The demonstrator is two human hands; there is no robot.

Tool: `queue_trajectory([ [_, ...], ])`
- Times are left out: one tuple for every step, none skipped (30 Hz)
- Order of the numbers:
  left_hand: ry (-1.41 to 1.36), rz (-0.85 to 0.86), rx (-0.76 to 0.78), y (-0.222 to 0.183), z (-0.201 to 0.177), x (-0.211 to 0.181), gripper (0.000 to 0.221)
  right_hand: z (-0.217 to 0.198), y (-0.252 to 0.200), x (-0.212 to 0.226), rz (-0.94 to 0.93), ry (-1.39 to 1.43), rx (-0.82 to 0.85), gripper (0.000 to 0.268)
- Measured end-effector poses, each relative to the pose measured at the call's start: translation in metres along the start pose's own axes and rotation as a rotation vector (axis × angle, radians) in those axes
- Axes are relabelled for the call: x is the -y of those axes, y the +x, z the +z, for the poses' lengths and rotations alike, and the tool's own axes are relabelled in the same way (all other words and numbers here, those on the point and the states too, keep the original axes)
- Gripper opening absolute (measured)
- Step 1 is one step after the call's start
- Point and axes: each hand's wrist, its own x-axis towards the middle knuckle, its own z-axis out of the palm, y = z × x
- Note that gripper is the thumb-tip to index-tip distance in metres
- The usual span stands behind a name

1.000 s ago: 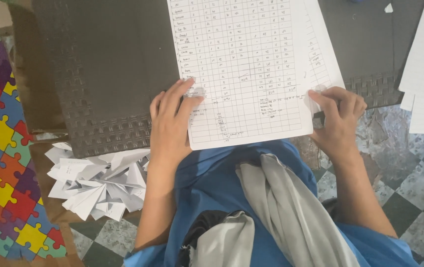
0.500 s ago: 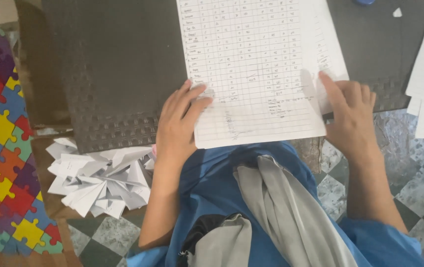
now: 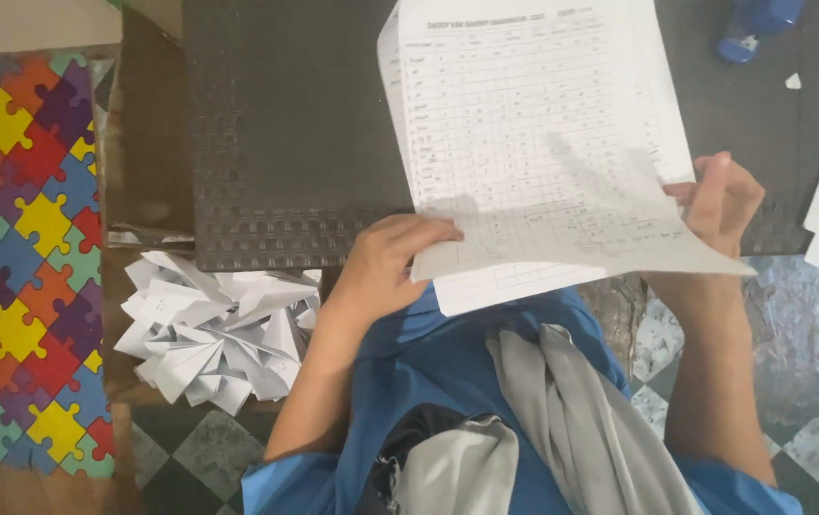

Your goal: Folding sheets of paper into small packets and securing them with a stapler.

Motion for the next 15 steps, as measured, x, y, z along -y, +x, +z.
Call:
queue_trajectory([
  [0.013, 0.003, -0.012, 0.000, 0.002, -0.003, 0.037, -0.003, -0.005, 0.020, -0.248, -0.208, 0.072, 0.021],
  [0.030, 0.010, -0.029, 0.001, 0.003, -0.005, 0.030, -0.004, -0.007, 0.040, -0.501, -0.414, 0.150, 0.058],
  [0.028, 0.018, -0.029, 0.001, 0.004, -0.007, 0.030, -0.002, -0.007, 0.054, -0.503, -0.420, 0.145, 0.058],
  [0.009, 0.021, -0.053, 0.001, 0.003, -0.009, 0.028, 0.002, -0.007, 0.068, -0.015, -0.195, 0.055, 0.046],
  [-0.010, 0.023, -0.077, 0.000, 0.002, -0.011, 0.026, 0.006, -0.007, 0.082, 0.471, 0.041, -0.018, 0.036],
  [-0.008, 0.023, -0.082, -0.001, -0.001, -0.012, 0.026, 0.000, -0.009, 0.067, 0.467, 0.041, -0.015, 0.036],
  [0.106, -0.023, -0.063, -0.001, -0.005, -0.013, 0.036, -0.006, -0.012, 0.051, 0.020, -0.079, 0.138, 0.036],
  [0.221, -0.071, -0.044, -0.002, -0.009, -0.014, 0.050, -0.011, -0.015, 0.036, -0.426, -0.193, 0.295, 0.036],
  [0.225, -0.074, -0.050, 0.000, -0.013, -0.014, 0.050, -0.011, -0.013, 0.033, -0.431, -0.190, 0.299, 0.036],
  [0.268, -0.153, -0.077, 0.001, -0.017, -0.015, 0.049, -0.010, -0.013, 0.030, -0.449, -0.185, 0.311, 0.036],
  [0.311, -0.233, -0.105, 0.001, -0.021, -0.015, 0.050, -0.010, -0.013, 0.026, -0.466, -0.180, 0.324, 0.036],
  [0.313, -0.245, -0.107, 0.007, -0.025, -0.013, 0.050, -0.009, -0.013, 0.032, -0.466, -0.172, 0.334, 0.036],
  [0.332, -0.257, -0.102, 0.012, -0.028, -0.011, 0.048, -0.009, -0.014, 0.037, -0.439, -0.180, 0.324, 0.034],
  [0.352, -0.266, -0.099, 0.017, -0.032, -0.008, 0.046, -0.008, -0.013, 0.042, -0.415, -0.190, 0.312, 0.033],
  [0.355, -0.274, -0.104, 0.022, -0.032, -0.005, 0.046, -0.008, -0.014, 0.039, -0.418, -0.184, 0.319, 0.033],
])
